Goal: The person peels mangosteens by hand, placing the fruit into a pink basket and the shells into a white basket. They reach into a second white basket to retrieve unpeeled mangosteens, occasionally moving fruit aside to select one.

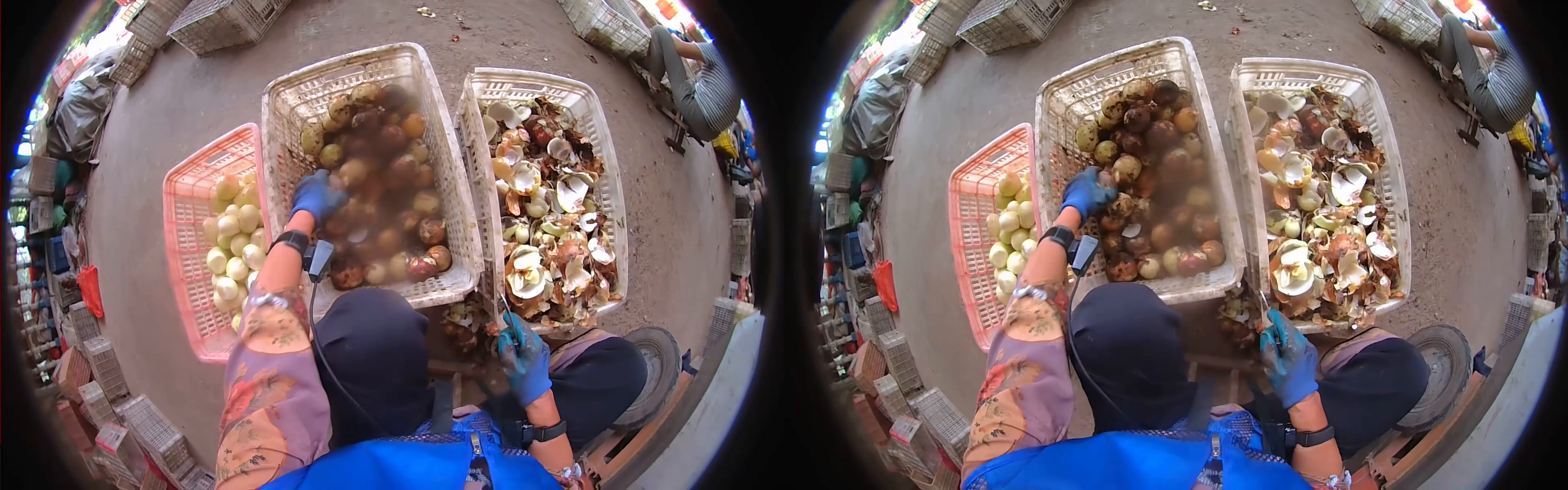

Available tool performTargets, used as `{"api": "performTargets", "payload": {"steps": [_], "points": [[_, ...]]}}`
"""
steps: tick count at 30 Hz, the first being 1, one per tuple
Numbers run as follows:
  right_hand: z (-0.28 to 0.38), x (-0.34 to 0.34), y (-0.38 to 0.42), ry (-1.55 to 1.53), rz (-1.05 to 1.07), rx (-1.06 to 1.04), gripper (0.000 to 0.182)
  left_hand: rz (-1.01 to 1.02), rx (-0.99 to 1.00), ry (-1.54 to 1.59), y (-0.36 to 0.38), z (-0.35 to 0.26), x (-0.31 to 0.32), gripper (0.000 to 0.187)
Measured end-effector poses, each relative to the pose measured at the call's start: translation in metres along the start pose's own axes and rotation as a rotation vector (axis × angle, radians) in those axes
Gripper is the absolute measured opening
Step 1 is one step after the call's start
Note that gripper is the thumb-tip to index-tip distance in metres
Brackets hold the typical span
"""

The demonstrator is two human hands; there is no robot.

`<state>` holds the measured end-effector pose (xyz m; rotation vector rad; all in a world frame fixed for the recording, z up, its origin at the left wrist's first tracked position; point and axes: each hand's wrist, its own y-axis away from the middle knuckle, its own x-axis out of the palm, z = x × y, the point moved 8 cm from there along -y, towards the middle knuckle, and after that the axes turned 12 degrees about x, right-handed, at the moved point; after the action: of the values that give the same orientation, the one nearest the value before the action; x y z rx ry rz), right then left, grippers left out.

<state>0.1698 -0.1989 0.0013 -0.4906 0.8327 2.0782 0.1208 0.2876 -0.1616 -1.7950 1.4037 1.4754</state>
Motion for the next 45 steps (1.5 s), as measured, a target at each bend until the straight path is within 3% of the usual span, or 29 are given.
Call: {"api": "performTargets", "payload": {"steps": [2, 3, 4, 6, 7, 10, 11, 12, 14, 15, 17, 20, 22, 24, 25, 26, 28, 30, 32, 34, 36, 38, 39, 41, 45], "points": [[0.000, 0.001, 0.000, -0.067, 0.052, 0.071, 0.036, -0.152, -0.051, 1.170, 0.018, 0.000, -0.011, 0.048], [0.000, 0.000, 0.000, -0.176, 0.044, 0.079, 0.036, -0.215, -0.032, 1.490, 0.032, -0.018, -0.031, 0.048], [-0.001, -0.001, 0.001, -0.287, 0.036, 0.083, 0.036, -0.224, -0.017, 1.482, 0.052, -0.039, -0.056, 0.048], [-0.006, 0.001, 0.002, -0.321, 0.051, 0.064, 0.038, -0.119, -0.001, 1.982, 0.090, -0.086, -0.094, 0.048], [-0.014, 0.008, 0.003, -0.481, 0.103, 0.131, 0.038, -0.155, 0.270, 1.847, 0.101, -0.095, -0.115, 0.045], [0.004, 0.006, 0.013, -0.687, 0.200, 0.175, 0.040, -0.228, 0.463, 1.905, 0.151, -0.133, -0.155, 0.044], [0.011, 0.004, 0.016, -0.751, 0.212, 0.197, 0.041, -0.016, 0.207, 2.199, 0.166, -0.152, -0.153, 0.048], [0.017, 0.001, 0.021, -0.815, 0.221, 0.223, 0.042, -0.350, 0.279, 1.865, 0.176, -0.148, -0.157, 0.051], [0.030, -0.007, 0.030, -0.839, 0.217, 0.184, 0.042, -0.084, 0.209, 2.088, 0.209, -0.210, -0.166, 0.054], [0.046, -0.013, 0.037, -0.844, 0.221, 0.056, 0.041, -0.063, 0.223, 2.085, 0.216, -0.224, -0.156, 0.054], [0.075, -0.024, 0.051, -0.800, 0.164, -0.147, 0.040, -0.225, 0.095, 2.120, 0.228, -0.232, -0.131, 0.056], [0.089, -0.032, 0.064, -0.899, 0.164, -0.242, 0.039, -0.056, -0.049, 2.249, 0.255, -0.297, -0.112, 0.059], [0.107, -0.046, 0.078, -0.823, 0.045, -0.488, 0.033, 0.100, 0.047, 2.163, 0.252, -0.313, -0.079, 0.053], [0.105, -0.055, 0.086, -0.679, -0.090, -0.483, 0.032, 0.195, 0.209, 2.355, 0.244, -0.326, -0.046, 0.041], [0.101, -0.060, 0.091, -0.516, -0.192, -0.482, 0.030, -0.040, 0.215, 2.142, 0.253, -0.327, -0.044, 0.028], [0.088, -0.061, 0.090, -0.526, -0.214, -0.459, 0.030, -0.003, 0.205, 2.133, 0.253, -0.335, -0.038, 0.028], [0.057, -0.054, 0.076, -0.667, -0.161, -0.334, 0.031, -0.037, 0.000, 2.034, 0.245, -0.335, -0.020, 0.025], [0.038, -0.064, 0.074, -0.622, -0.200, -0.271, 0.026, 0.022, 0.011, 2.016, 0.230, -0.337, -0.001, 0.028], [0.029, -0.078, 0.081, -0.255, -0.289, -0.281, 0.024, 0.063, 0.033, 2.008, 0.207, -0.324, 0.024, 0.033], [0.022, -0.077, 0.090, -0.299, -0.302, -0.342, 0.024, 0.078, 0.057, 2.017, 0.194, -0.325, 0.029, 0.038], [0.023, -0.072, 0.103, -0.119, -0.361, -0.431, 0.026, 0.042, -0.056, 1.996, 0.191, -0.328, 0.026, 0.042], [0.020, -0.064, 0.098, -0.088, -0.323, -0.432, 0.029, 0.240, 0.086, 2.187, 0.204, -0.367, 0.008, 0.041], [0.022, -0.059, 0.094, -0.007, -0.305, -0.429, 0.030, 0.236, 0.078, 2.187, 0.198, -0.362, 0.020, 0.041], [0.021, -0.049, 0.089, 0.075, -0.287, -0.427, 0.030, -0.147, 0.298, 1.524, 0.176, -0.332, 0.028, 0.022], [0.013, -0.035, 0.079, 0.370, -0.329, -0.311, 0.044, -0.170, 0.360, 1.339, 0.200, -0.371, -0.017, 0.019]]}}
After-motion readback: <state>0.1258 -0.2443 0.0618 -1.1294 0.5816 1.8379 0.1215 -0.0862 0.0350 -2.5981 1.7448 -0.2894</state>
